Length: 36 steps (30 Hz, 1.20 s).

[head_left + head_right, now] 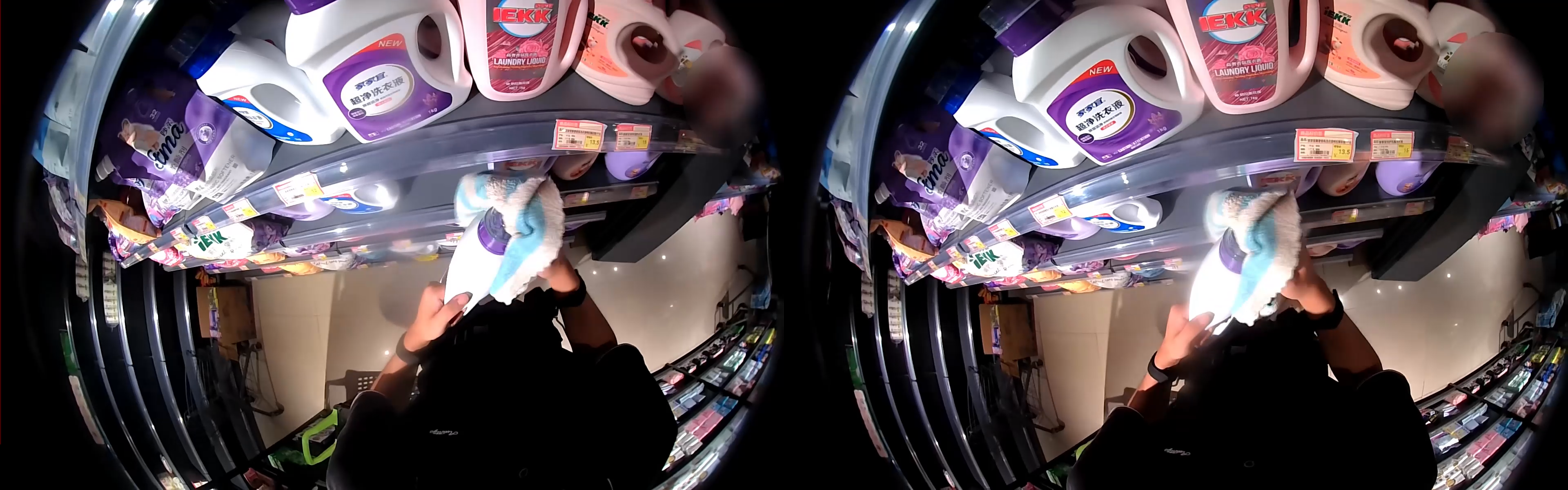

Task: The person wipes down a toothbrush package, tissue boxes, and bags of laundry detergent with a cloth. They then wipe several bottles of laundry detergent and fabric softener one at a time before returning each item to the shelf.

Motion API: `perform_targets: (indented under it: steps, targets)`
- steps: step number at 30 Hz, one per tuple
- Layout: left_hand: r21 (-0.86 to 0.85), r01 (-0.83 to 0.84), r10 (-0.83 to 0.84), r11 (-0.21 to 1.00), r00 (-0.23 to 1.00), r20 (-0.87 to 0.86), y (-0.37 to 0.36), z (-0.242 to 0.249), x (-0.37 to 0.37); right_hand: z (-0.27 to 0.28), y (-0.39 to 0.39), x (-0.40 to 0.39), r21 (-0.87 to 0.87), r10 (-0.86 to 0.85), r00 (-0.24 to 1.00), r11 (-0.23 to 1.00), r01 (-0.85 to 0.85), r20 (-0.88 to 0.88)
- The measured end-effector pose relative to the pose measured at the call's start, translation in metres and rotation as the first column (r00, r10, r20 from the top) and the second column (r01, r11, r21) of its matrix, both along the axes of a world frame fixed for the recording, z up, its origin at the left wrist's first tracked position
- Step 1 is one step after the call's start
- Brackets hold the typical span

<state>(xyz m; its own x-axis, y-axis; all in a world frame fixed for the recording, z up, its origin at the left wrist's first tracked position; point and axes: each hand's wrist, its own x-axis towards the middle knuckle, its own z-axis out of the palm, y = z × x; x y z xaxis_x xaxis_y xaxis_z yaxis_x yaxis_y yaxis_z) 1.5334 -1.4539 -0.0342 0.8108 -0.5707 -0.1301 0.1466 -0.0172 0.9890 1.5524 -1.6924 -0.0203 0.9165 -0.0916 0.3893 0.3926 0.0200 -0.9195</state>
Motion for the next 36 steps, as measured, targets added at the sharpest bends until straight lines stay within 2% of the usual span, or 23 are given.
perform_targets:
  steps: [4, 8, 15, 22, 27, 29, 31, 33, 34, 36]
  targets:
    - [0.008, -0.005, 0.005, 1.000, 1.000, -0.003, 0.001, 0.004, 0.000, -0.063, -0.002, -0.008, 0.292, 0.091, 0.967, 0.956, -0.018, -0.239]
    - [-0.019, -0.003, 0.004, 1.000, 1.000, 0.017, 0.004, 0.003, 0.000, -0.106, 0.012, -0.011, 0.432, 0.212, 0.918, 0.900, -0.050, -0.334]
    - [-0.080, 0.001, 0.000, 0.997, 1.000, 0.014, -0.002, 0.014, 0.004, -0.124, 0.026, -0.015, 0.421, 0.277, 0.887, 0.901, -0.106, -0.369]
    - [-0.049, 0.045, -0.039, 0.998, 0.991, 0.125, -0.001, 0.005, 0.011, -0.132, 0.028, -0.028, 0.381, 0.260, 0.889, 0.919, -0.107, -0.378]
    - [-0.029, -0.072, 0.074, 0.997, 0.996, 0.059, -0.007, 0.011, 0.009, -0.130, 0.022, -0.022, 0.294, 0.128, 0.941, 0.955, -0.033, -0.312]
    - [-0.021, -0.116, 0.115, 0.993, 0.992, -0.052, -0.007, 0.010, 0.006, -0.121, 0.019, -0.019, 0.224, 0.072, 0.965, 0.974, -0.014, -0.253]
    - [-0.003, -0.111, 0.111, 0.994, 0.993, -0.050, -0.007, 0.007, 0.007, -0.105, 0.020, -0.022, 0.136, 0.039, 0.985, 0.991, -0.016, -0.166]
    - [-0.013, -0.108, 0.108, 0.994, 0.994, -0.006, -0.008, 0.007, 0.007, -0.080, 0.022, -0.028, -0.001, 0.022, 0.999, 1.000, -0.022, -0.027]
    - [-0.023, -0.128, 0.127, 0.992, 0.991, -0.052, -0.011, 0.011, 0.006, -0.068, 0.022, -0.030, -0.072, 0.015, 0.998, 0.997, -0.011, 0.053]
    - [-0.069, -0.125, 0.118, 0.990, 0.989, -0.091, -0.010, 0.006, 0.006, -0.050, 0.025, -0.030, -0.363, -0.013, 0.961, 0.924, 0.117, 0.278]
